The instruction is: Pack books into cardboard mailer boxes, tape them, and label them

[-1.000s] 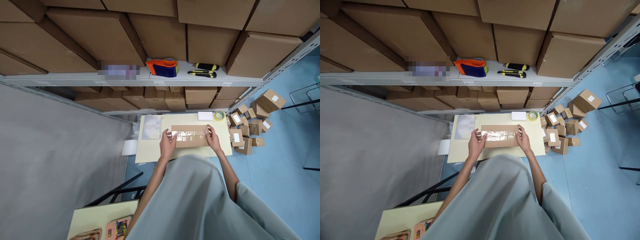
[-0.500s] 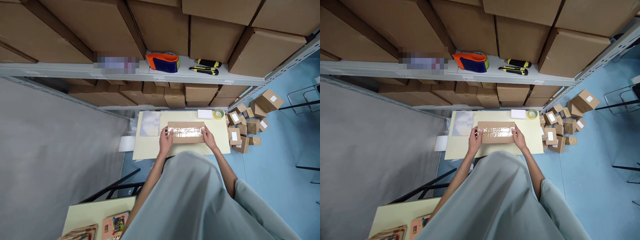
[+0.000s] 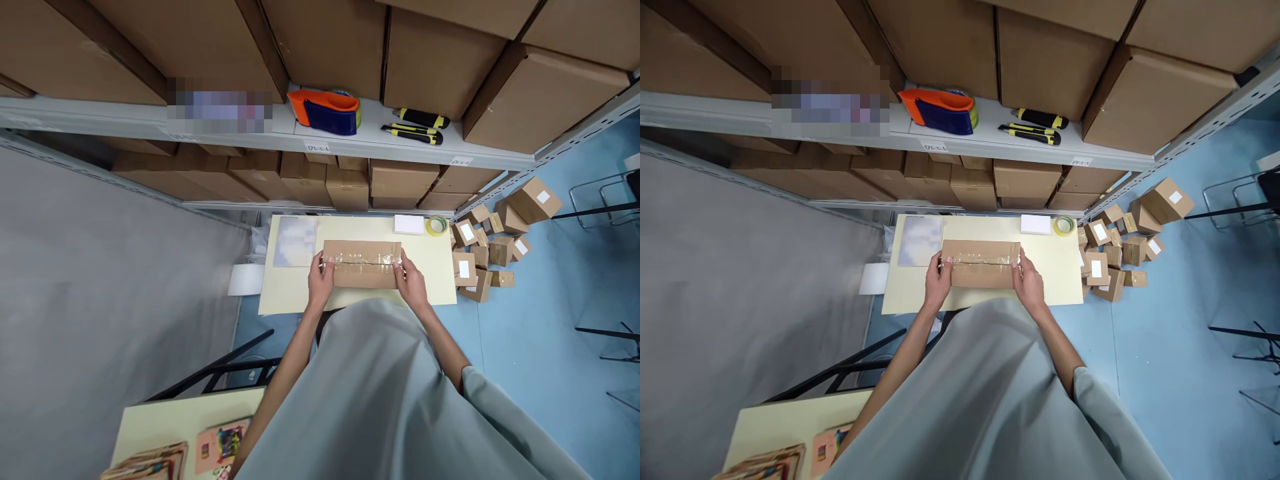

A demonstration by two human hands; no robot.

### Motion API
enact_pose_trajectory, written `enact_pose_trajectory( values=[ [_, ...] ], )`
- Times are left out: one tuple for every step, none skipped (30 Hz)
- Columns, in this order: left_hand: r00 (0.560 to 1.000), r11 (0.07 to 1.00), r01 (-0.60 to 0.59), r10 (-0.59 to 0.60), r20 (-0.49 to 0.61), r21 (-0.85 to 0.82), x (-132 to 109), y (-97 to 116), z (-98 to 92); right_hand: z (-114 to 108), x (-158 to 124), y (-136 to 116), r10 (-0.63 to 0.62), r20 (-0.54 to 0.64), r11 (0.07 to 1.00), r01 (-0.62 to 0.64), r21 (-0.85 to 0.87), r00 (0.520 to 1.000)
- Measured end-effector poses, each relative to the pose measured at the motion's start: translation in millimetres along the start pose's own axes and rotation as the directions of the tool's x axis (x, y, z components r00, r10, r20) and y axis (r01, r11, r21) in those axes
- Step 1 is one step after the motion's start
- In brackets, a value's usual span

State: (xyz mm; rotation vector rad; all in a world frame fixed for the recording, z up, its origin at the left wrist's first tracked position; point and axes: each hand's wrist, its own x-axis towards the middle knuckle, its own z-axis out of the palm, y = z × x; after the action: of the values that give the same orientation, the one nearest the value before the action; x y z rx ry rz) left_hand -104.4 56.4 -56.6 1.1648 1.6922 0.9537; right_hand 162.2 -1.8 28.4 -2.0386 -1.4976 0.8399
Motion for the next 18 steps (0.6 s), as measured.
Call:
enact_pose_trajectory(
  values=[
    [1.000, 1.000, -0.003, 0.003, -0.002, -0.009, 2, 0, -3.4, 1, 1, -5, -0.010, -0.004, 1.000, 0.010, -0.023, 1.000],
    [1.000, 1.000, -0.009, 0.009, -0.006, -0.015, 3, -1, -7.0, 3, 2, -9, -0.022, -0.006, 0.999, 0.022, -0.041, 1.000],
    [1.000, 1.000, -0.016, 0.016, -0.010, -0.017, 5, -1, -10.6, 4, 3, -13, -0.034, -0.006, 0.998, 0.034, -0.055, 0.999],
    [1.000, 1.000, -0.020, 0.020, -0.012, -0.018, 7, -2, -13.8, 5, 4, -17, -0.044, -0.002, 0.997, 0.043, -0.065, 0.999],
    [1.000, 1.000, -0.020, 0.020, -0.012, -0.017, 8, -2, -16.3, 6, 5, -19, -0.050, 0.002, 0.996, 0.050, -0.069, 0.999],
    [1.000, 1.000, -0.018, 0.018, -0.011, -0.014, 10, -3, -17.9, 7, 6, -20, -0.053, 0.005, 0.996, 0.053, -0.068, 0.999],
    [1.000, 1.000, -0.016, 0.016, -0.009, -0.011, 10, -3, -18.4, 7, 7, -19, -0.053, 0.005, 0.997, 0.053, -0.062, 0.999],
    [1.000, 1.000, -0.016, 0.016, -0.008, -0.007, 10, -2, -17.5, 7, 8, -17, -0.051, 0.001, 0.997, 0.051, -0.052, 0.999],
    [1.000, 1.000, -0.017, 0.017, -0.007, -0.004, 10, -2, -15.1, 6, 8, -13, -0.047, -0.006, 0.998, 0.047, -0.036, 0.999],
    [1.000, 1.000, -0.021, 0.021, -0.005, -0.001, 8, -1, -11.5, 5, 9, -8, -0.039, -0.013, 0.999, 0.038, -0.014, 0.999],
    [1.000, 1.000, -0.027, 0.027, -0.002, 0.004, 6, 1, -6.9, 3, 11, -1, -0.024, -0.020, 1.000, 0.024, 0.013, 1.000],
    [0.999, 0.999, -0.036, 0.036, 0.001, 0.014, 4, 4, -1.5, 1, 13, 7, -0.001, -0.022, 0.999, 0.002, 0.047, 1.000],
    [0.999, 0.998, -0.047, 0.047, 0.003, 0.029, 1, 6, 4.2, -1, 15, 15, 0.029, -0.020, 0.996, -0.027, 0.090, 0.999],
    [0.998, 0.997, -0.059, 0.059, -0.001, 0.051, -1, 9, 9.6, -3, 18, 24, 0.058, -0.012, 0.988, -0.056, 0.144, 0.998],
    [0.997, 0.995, -0.071, 0.071, -0.009, 0.075, -3, 11, 14.5, -5, 21, 31, 0.082, 0.003, 0.975, -0.081, 0.206, 0.997],
    [0.996, 0.992, -0.080, 0.082, -0.017, 0.094, -4, 13, 18.5, -6, 25, 38, 0.096, 0.025, 0.957, -0.099, 0.271, 0.995],
    [0.996, 0.991, -0.086, 0.089, -0.024, 0.103, -4, 14, 21.4, -5, 29, 43, 0.097, 0.048, 0.938, -0.108, 0.330, 0.994],
    [0.996, 0.991, -0.085, 0.088, -0.027, 0.099, -3, 15, 23.4, -4, 34, 47, 0.087, 0.065, 0.922, -0.105, 0.373, 0.994]
  ],
)
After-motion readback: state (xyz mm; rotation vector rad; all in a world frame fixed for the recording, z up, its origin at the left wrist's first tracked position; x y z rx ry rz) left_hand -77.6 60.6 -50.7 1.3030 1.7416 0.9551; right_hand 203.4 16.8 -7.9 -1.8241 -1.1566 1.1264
